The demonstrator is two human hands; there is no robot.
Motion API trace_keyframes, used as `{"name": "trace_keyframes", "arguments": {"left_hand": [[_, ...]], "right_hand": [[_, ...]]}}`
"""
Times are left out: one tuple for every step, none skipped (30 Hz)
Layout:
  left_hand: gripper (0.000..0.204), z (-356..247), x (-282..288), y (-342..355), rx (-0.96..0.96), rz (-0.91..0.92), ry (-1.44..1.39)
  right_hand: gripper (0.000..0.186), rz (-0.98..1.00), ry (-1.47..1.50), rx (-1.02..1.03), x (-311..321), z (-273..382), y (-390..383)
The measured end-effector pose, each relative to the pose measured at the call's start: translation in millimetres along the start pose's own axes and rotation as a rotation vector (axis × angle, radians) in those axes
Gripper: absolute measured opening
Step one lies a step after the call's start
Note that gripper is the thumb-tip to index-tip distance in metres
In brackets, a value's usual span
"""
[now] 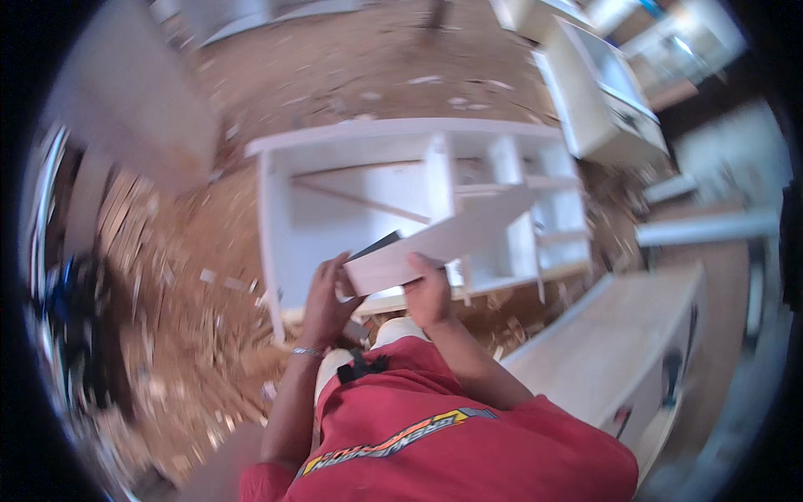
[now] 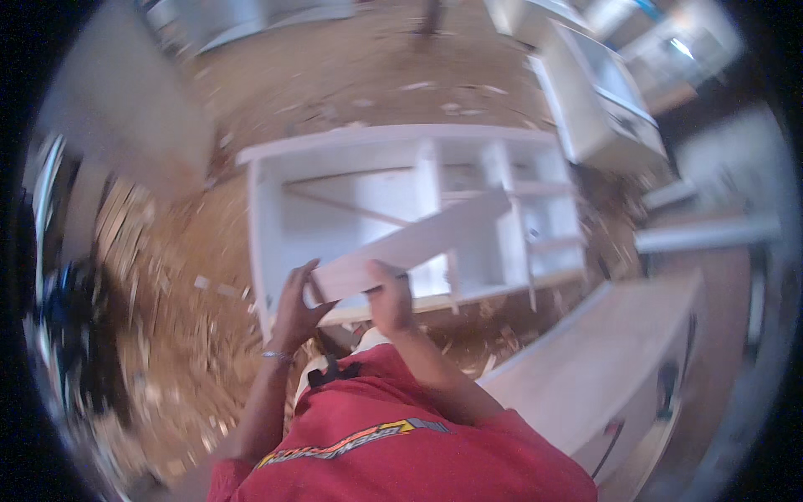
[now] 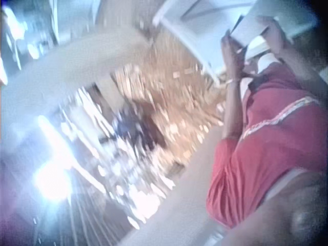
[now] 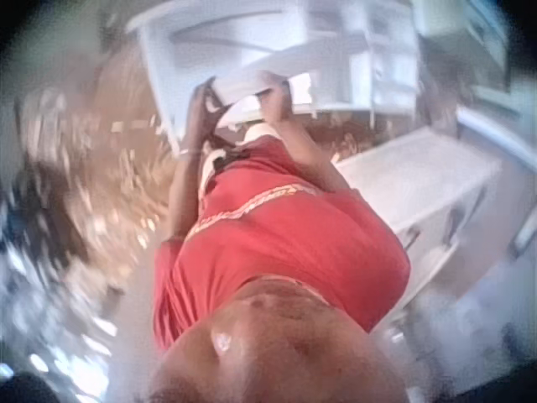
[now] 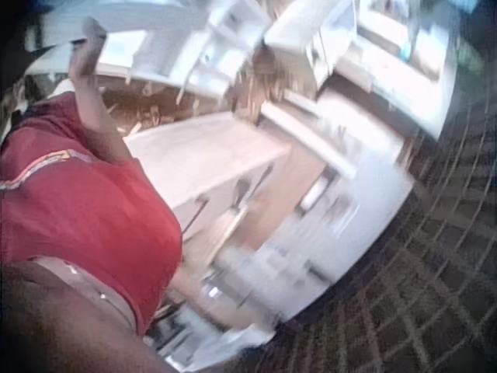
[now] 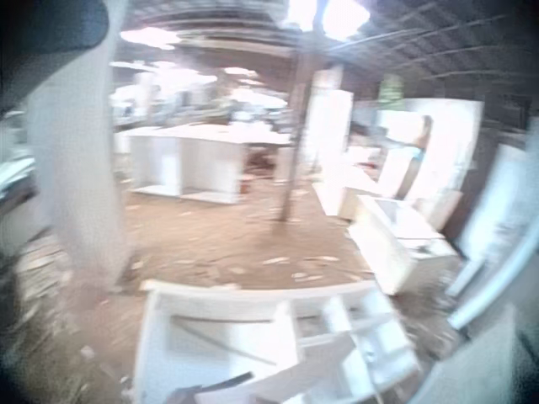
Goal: The person applies a long flexible strip to the edge of a white wooden cabinet piece, pressing it down by hand and سپس sanding the edges of the cabinet with a sanding block.
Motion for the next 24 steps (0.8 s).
{"name": "trace_keyframes", "arguments": {"left_hand": [[0.077, -12, 8, 8, -0.059, 0.028, 0.026], [0.070, -26, 21, 14, -0.118, 0.048, 0.062], [0.065, -40, 27, 22, -0.226, 0.023, 0.084], [0.065, -49, 33, 25, -0.278, 0.038, 0.109], [0.064, -58, 40, 30, -0.327, 0.047, 0.134], [0.064, -68, 45, 32, -0.365, 0.049, 0.154], [0.066, -84, 59, 35, -0.391, 0.041, 0.123], [0.066, -88, 69, 44, -0.426, -0.013, 0.054], [0.066, -87, 81, 54, -0.456, -0.068, -0.014], [0.066, -90, 94, 64, -0.473, -0.085, -0.090], [0.065, -94, 113, 73, -0.486, -0.101, -0.164], [0.065, -89, 133, 74, -0.492, -0.128, -0.228], [0.064, -77, 149, 74, -0.452, -0.147, -0.237], [0.063, -64, 165, 75, -0.411, -0.166, -0.244], [0.061, -54, 183, 80, -0.375, -0.189, -0.245], [0.061, -38, 197, 83, -0.315, -0.134, -0.258], [0.061, -15, 200, 79, -0.254, -0.074, -0.278], [0.061, 9, 200, 75, -0.189, -0.003, -0.297], [0.061, 32, 198, 70, -0.211, -0.015, -0.239], [0.062, 56, 195, 63, -0.232, -0.016, -0.181], [0.063, 77, 191, 55, -0.228, 0.002, -0.086], [0.064, 95, 188, 45, -0.225, 0.027, 0.010], [0.064, 113, 182, 33, -0.224, 0.052, 0.108], [0.065, 129, 175, 20, -0.213, 0.077, 0.143]], "right_hand": [[0.042, 0.076, 0.018, -0.004, -9, 2, -7], [0.032, 0.100, -0.165, 0.198, -8, 7, -10], [0.023, 0.088, -0.346, 0.412, -8, 14, -15], [0.020, 0.032, -0.373, 0.455, -15, 28, -27], [0.023, -0.023, -0.397, 0.500, -23, 39, -33], [0.026, -0.021, -0.426, 0.670, -49, 52, -54], [0.033, 0.035, -0.396, 0.767, -66, 59, -71], [0.039, 0.040, -0.419, 0.820, -73, 60, -84], [0.040, 0.037, -0.439, 0.813, -75, 56, -96], [0.042, 0.023, -0.466, 0.805, -72, 51, -110], [0.047, -0.005, -0.494, 0.773, -66, 41, -123], [0.049, -0.034, -0.522, 0.781, -63, 28, -137], [0.051, -0.055, -0.551, 0.791, -64, 17, -150], [0.053, -0.076, -0.580, 0.799, -63, 5, -165], [0.055, -0.133, -0.574, 0.809, -63, -7, -179], [0.058, -0.184, -0.563, 0.821, -63, -18, -190], [0.059, -0.228, -0.521, 0.818, -53, -26, -197], [0.060, -0.250, -0.528, 0.802, -48, -30, -200], [0.061, -0.275, -0.537, 0.782, -43, -32, -204], [0.061, -0.310, -0.543, 0.758, -38, -38, -209], [0.059, -0.303, -0.561, 0.739, -36, -40, -210], [0.059, -0.291, -0.579, 0.705, -37, -42, -209], [0.059, -0.280, -0.595, 0.667, -38, -45, -204], [0.059, -0.259, -0.607, 0.625, -39, -49, -195]]}}
Point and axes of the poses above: each hand's wrist, its own y-axis towards the middle knuckle, its own x-axis out of the back of the hand, z = x × y, the point moved 2 cm from there along y, towards the middle knuckle, and after that the axes turned 3 degrees about -z, right-handed, at the moved point
